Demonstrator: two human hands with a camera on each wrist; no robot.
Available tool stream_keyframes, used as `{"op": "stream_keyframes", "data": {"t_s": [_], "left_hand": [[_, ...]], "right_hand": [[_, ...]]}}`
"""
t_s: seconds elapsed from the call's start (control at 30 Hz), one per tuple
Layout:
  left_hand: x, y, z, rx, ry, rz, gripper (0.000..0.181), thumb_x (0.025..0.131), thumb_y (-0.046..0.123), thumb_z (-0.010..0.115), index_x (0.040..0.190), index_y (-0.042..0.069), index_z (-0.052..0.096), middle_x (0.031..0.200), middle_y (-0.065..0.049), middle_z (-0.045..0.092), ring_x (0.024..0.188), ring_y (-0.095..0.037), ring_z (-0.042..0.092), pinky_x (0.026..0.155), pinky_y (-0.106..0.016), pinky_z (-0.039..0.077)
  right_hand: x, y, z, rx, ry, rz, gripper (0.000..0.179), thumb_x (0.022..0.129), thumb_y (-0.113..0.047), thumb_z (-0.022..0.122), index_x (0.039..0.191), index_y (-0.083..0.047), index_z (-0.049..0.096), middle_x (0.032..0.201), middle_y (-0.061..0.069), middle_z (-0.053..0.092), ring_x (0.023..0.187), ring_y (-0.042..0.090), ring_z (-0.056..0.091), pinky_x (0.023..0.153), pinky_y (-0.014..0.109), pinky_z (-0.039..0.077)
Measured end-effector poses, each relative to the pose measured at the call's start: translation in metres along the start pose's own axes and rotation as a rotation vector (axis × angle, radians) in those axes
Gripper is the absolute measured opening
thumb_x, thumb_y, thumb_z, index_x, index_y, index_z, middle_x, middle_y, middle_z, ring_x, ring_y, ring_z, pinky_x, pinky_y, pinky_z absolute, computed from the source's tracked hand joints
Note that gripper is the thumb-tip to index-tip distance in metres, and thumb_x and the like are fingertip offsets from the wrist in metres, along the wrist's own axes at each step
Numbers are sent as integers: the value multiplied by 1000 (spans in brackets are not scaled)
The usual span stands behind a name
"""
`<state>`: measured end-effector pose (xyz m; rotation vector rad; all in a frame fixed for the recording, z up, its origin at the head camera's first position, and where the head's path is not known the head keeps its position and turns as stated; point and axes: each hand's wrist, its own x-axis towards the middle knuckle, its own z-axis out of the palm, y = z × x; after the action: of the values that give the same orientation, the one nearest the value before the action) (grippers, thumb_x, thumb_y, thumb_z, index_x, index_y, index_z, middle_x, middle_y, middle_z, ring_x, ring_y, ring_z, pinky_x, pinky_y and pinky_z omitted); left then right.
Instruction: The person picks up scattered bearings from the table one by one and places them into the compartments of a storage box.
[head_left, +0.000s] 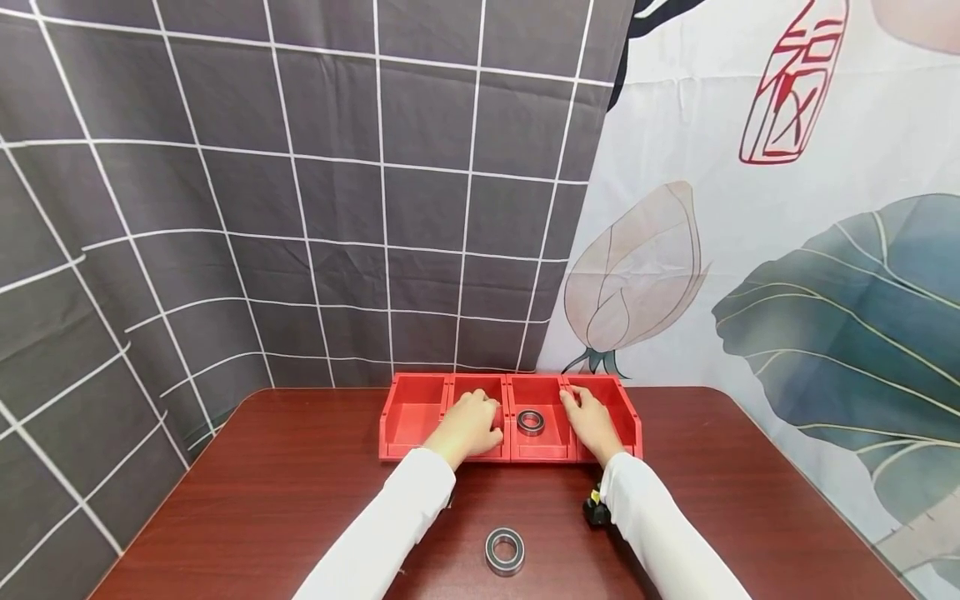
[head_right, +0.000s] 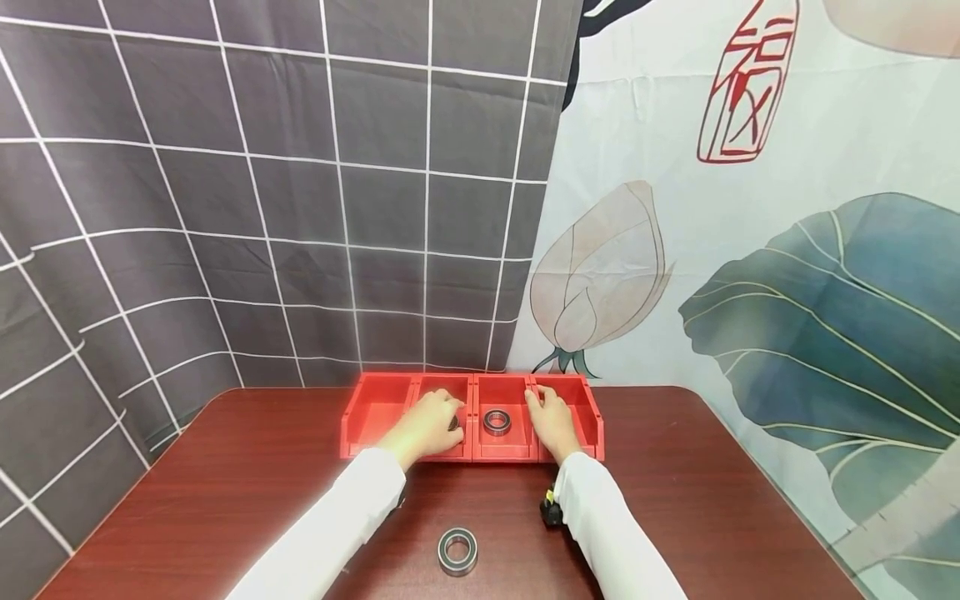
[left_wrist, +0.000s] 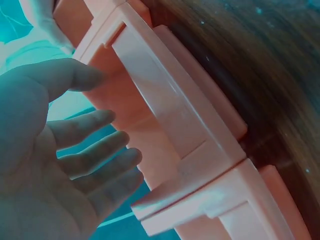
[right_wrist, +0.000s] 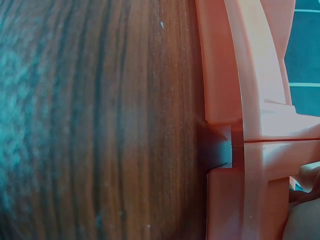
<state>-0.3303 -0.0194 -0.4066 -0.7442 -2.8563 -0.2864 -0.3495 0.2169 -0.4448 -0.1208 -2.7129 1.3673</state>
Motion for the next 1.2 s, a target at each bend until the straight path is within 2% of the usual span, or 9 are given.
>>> {"op": "stream_keyframes", "data": {"t_s": [0.1, 0.17, 0.37, 0.53, 0.63, 0.87, 1.1, 1.2], "left_hand": [[-8, 0, 0, 14, 33, 1, 38, 83, 29, 69, 115, 8, 68, 108, -9, 61, 97, -24, 56, 84, -39, 52], [-13, 1, -1, 32, 61, 8, 43, 83, 31, 69, 122, 10, 66, 112, -7, 62, 99, -24, 57, 84, -40, 52], [-26, 4, -4, 30, 169, 64, 42, 84, 32, 67, 123, 16, 66, 113, -3, 63, 102, -22, 57, 84, -39, 50], [-34, 8, -4, -9, 217, 94, 40, 84, 31, 65, 123, 21, 65, 113, 1, 62, 103, -19, 57, 85, -39, 49], [-37, 9, -3, -35, 222, 116, 40, 85, 31, 64, 124, 22, 65, 114, 2, 62, 104, -19, 57, 86, -39, 49], [-48, 10, -3, -138, 136, 191, 40, 87, 34, 65, 125, 23, 64, 120, 5, 61, 110, -16, 55, 93, -36, 49], [-56, 8, -2, -231, -54, 386, 39, 89, 35, 63, 126, 21, 63, 124, 8, 58, 116, -9, 52, 99, -30, 45], [-58, 8, 2, -242, -92, 433, 38, 89, 34, 64, 124, 20, 64, 123, 9, 58, 115, -7, 52, 99, -26, 44]], "right_hand": [[-1, 0, -1, 0, -5, -1, 62, 101, -46, 42, 148, -6, 33, 142, 21, 44, 118, 36, 50, 97, 55, 45], [0, -1, -1, 5, -3, -3, 62, 101, -46, 42, 148, -7, 33, 143, 21, 44, 118, 36, 49, 97, 55, 45], [1, -1, 0, 3, 12, -3, 65, 99, -49, 42, 148, -6, 34, 142, 21, 45, 118, 37, 49, 97, 56, 44], [1, -1, -1, 3, 12, -4, 65, 100, -49, 42, 148, -6, 33, 142, 21, 45, 118, 37, 49, 98, 57, 43], [1, -2, -1, 6, 5, -4, 63, 101, -47, 41, 148, -6, 32, 142, 21, 44, 118, 37, 49, 98, 57, 43], [-1, -2, 0, -4, 4, -2, 64, 100, -49, 40, 148, -6, 33, 142, 21, 45, 117, 36, 50, 98, 56, 44], [0, -1, 1, -4, 5, -4, 64, 101, -48, 40, 148, -5, 33, 142, 22, 44, 119, 37, 49, 99, 56, 43], [1, -1, 1, -8, 12, -12, 62, 101, -47, 40, 147, -5, 35, 142, 22, 45, 119, 37, 49, 100, 57, 41]]}}
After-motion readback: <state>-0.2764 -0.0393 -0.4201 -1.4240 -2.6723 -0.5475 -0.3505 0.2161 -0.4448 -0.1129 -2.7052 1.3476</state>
